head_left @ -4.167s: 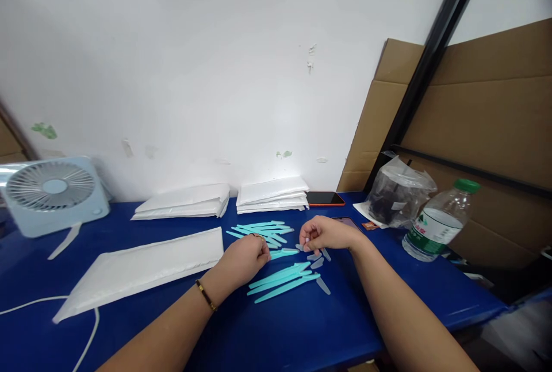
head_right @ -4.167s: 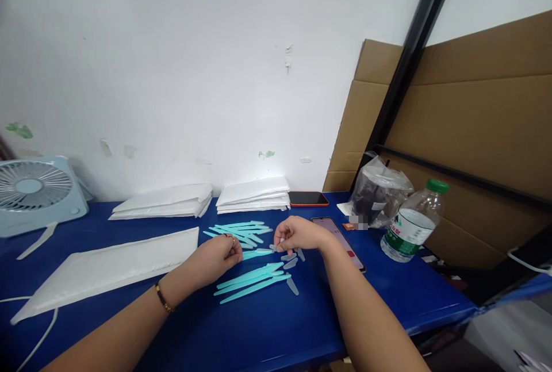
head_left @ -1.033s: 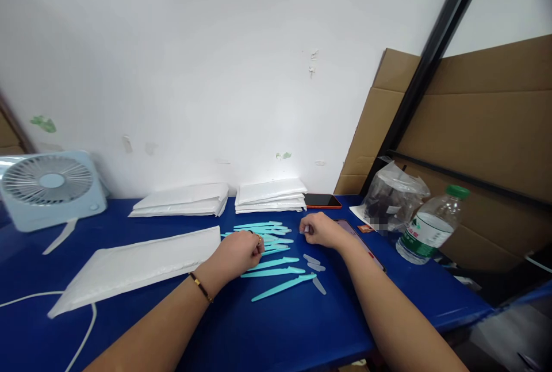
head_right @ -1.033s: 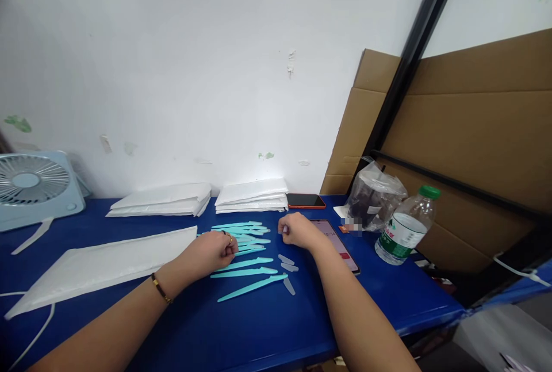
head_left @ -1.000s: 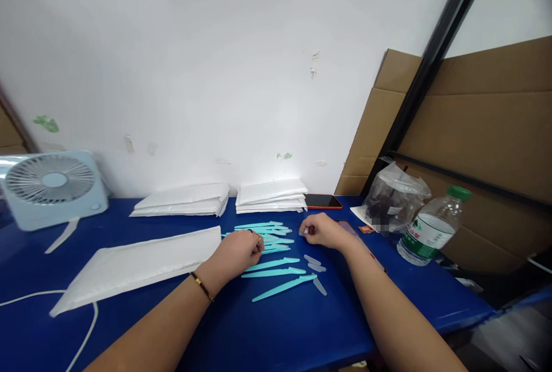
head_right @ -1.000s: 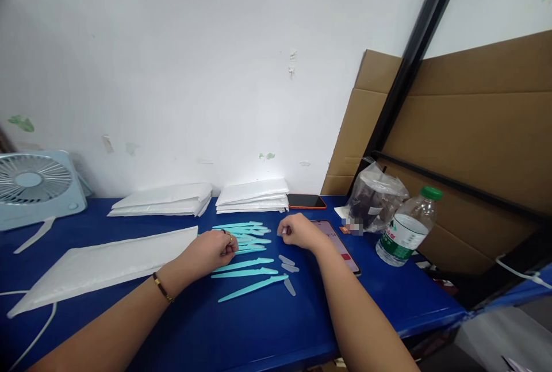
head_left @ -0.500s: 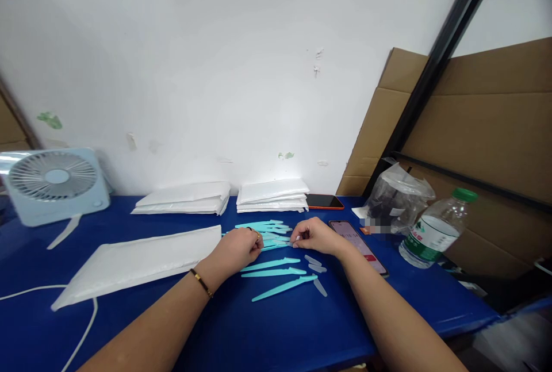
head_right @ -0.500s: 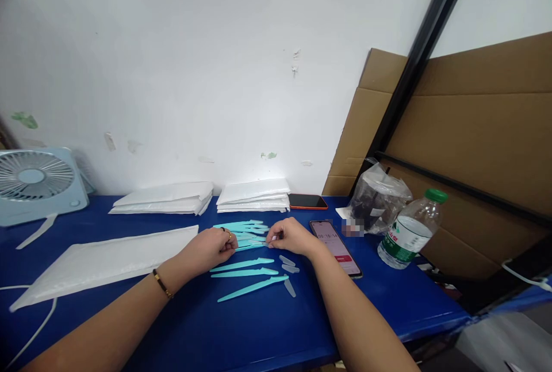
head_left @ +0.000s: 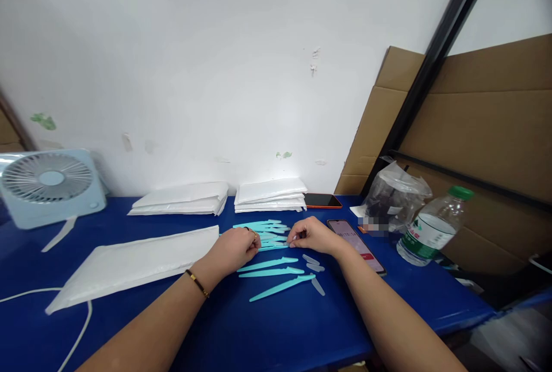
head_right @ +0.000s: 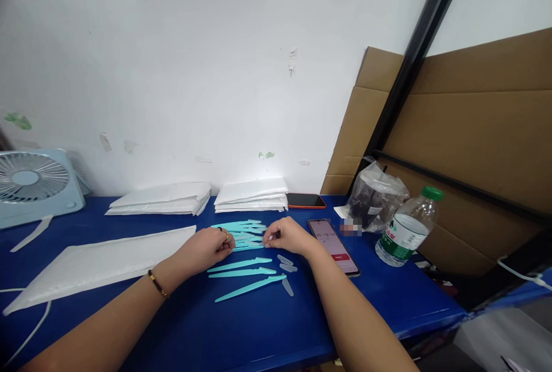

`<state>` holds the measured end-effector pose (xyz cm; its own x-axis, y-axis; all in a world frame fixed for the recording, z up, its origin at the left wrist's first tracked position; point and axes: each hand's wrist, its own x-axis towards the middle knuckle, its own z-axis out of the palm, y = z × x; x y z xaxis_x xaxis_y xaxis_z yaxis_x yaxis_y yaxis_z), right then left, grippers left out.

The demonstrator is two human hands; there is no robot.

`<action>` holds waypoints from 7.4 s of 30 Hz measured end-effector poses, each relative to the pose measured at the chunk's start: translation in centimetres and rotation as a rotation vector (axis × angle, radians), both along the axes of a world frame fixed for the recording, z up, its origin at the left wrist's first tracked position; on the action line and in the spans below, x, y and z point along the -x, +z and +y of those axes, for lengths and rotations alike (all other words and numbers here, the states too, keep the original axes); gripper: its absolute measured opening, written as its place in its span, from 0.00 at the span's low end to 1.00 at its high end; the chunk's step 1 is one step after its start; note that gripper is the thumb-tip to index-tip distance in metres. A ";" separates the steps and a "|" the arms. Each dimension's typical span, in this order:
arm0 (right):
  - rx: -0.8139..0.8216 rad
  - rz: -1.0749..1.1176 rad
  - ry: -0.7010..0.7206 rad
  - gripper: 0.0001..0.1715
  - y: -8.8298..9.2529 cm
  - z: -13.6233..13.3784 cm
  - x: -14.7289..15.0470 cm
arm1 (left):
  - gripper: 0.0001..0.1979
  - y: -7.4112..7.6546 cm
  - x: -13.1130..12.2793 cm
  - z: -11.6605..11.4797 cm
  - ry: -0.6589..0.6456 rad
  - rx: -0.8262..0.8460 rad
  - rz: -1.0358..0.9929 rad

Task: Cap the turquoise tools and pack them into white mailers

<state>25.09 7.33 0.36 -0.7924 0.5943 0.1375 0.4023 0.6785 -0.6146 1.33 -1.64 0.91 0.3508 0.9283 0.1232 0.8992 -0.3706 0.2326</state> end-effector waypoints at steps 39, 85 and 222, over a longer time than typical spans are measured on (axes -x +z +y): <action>0.294 -0.205 -0.073 0.09 1.8 -1.3 -0.9 | 0.07 -1.6 -1.5 0.3 0.054 0.130 -0.217; 0.058 -0.235 0.059 0.16 2.0 0.5 -3.4 | 0.06 -0.4 -2.3 -1.2 -0.028 0.149 -0.144; 1.132 -0.099 0.151 0.20 3.5 -10.5 2.9 | 0.12 2.6 -4.2 -4.1 -0.366 -0.673 0.292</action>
<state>22.21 -3.14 3.83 -0.8438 0.2354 -0.4823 0.4442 -0.1981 -0.8738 5.55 -5.72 3.46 0.7211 0.5093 0.4697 0.6845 -0.6288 -0.3690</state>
